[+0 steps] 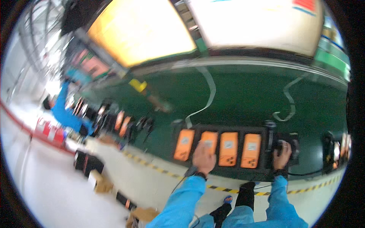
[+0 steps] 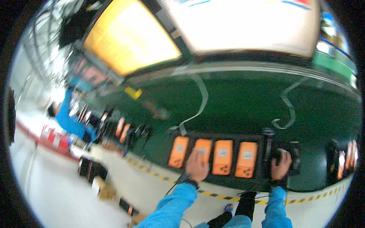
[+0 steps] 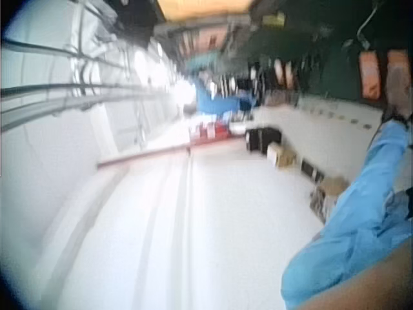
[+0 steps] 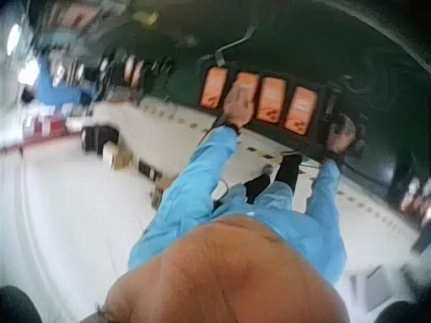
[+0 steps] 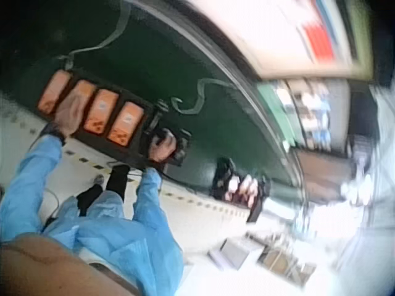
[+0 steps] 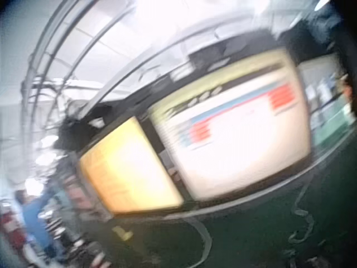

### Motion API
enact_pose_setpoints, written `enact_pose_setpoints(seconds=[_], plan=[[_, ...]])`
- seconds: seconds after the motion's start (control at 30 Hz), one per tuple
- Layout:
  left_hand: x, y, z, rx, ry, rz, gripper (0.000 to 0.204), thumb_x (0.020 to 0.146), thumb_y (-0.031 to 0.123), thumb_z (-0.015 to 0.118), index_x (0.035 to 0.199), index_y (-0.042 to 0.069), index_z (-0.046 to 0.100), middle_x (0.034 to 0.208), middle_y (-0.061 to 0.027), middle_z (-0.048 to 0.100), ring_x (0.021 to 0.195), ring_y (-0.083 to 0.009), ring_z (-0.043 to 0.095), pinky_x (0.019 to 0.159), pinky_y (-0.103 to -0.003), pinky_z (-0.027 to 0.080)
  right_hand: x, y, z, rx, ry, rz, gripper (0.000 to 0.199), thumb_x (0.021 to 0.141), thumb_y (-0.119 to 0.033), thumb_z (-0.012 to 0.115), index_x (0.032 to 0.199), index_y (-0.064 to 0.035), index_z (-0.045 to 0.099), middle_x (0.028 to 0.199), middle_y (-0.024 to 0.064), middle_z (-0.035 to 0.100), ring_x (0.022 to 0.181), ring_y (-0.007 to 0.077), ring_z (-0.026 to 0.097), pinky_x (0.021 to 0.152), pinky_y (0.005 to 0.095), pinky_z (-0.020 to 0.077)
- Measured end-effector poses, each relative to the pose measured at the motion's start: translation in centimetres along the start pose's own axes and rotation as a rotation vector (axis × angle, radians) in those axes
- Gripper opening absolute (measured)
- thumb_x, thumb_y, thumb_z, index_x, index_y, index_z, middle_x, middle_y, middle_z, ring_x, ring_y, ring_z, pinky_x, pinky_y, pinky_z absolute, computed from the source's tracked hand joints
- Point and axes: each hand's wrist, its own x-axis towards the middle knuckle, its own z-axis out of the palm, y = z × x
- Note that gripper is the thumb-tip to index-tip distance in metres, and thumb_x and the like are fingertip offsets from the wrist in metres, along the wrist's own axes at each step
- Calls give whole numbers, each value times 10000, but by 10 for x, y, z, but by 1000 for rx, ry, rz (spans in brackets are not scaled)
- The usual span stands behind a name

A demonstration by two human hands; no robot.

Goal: Scanning multiple handheld electronic devices in a production tray using a barcode scanner.

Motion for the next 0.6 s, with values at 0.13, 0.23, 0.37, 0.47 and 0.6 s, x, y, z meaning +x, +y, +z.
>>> enact_pose_setpoints(seconds=[0.13, 0.23, 0.37, 0.47, 0.6], plan=[[2, 2, -1, 17, 84, 68, 587, 850, 222, 622, 1390, 15, 521, 1481, -250, 471, 1347, -425, 467, 1110, -515, 385, 0, -15, -16, 40, 97, -45, 560, 791, -143, 746, 1317, -74, 566, 1388, 204, 492, 1306, 427, 441, 1110, 534, 359], [-1, 2, -1, 4, 85, 68, 577, 856, 227, 608, 1384, 10, 524, 1522, -244, 431, 1361, -421, 453, 1112, -513, 378, 0, -19, -28, 43, 62, -41, 534, 789, -140, 748, 1291, -68, 579, 1388, 209, 493, 1274, 424, 471, 1078, 521, 401], [-1, 0, 3, 0, 112, 57, 603, 794, 184, 607, 1364, 3, 530, 1473, -274, 468, 1345, -453, 457, 1119, -533, 364, 3, -21, -26, 27, 8, -98, 520, 780, -130, 749, 1268, -53, 588, 1375, 215, 501, 1267, 426, 479, 1077, 507, 407], [0, -1, 4, -20, 123, 59, 580, 809, 195, 596, 1356, 11, 543, 1480, -249, 471, 1355, -408, 464, 1112, -518, 378, 0, -23, -19, 2, -31, -82, 514, 767, -103, 746, 1249, -23, 587, 1363, 215, 512, 1272, 427, 479, 1083, 505, 406], [-2, 0, 6, 10, 132, 29, 608, 846, 239, 575, 1413, 30, 512, 1511, -234, 446, 1352, -409, 465, 1118, -513, 371, -4, -20, -8, -33, -52, -39, 617, 795, -93, 728, 1363, -13, 502, 1416, 217, 469, 1329, 431, 429, 1122, 512, 371]])
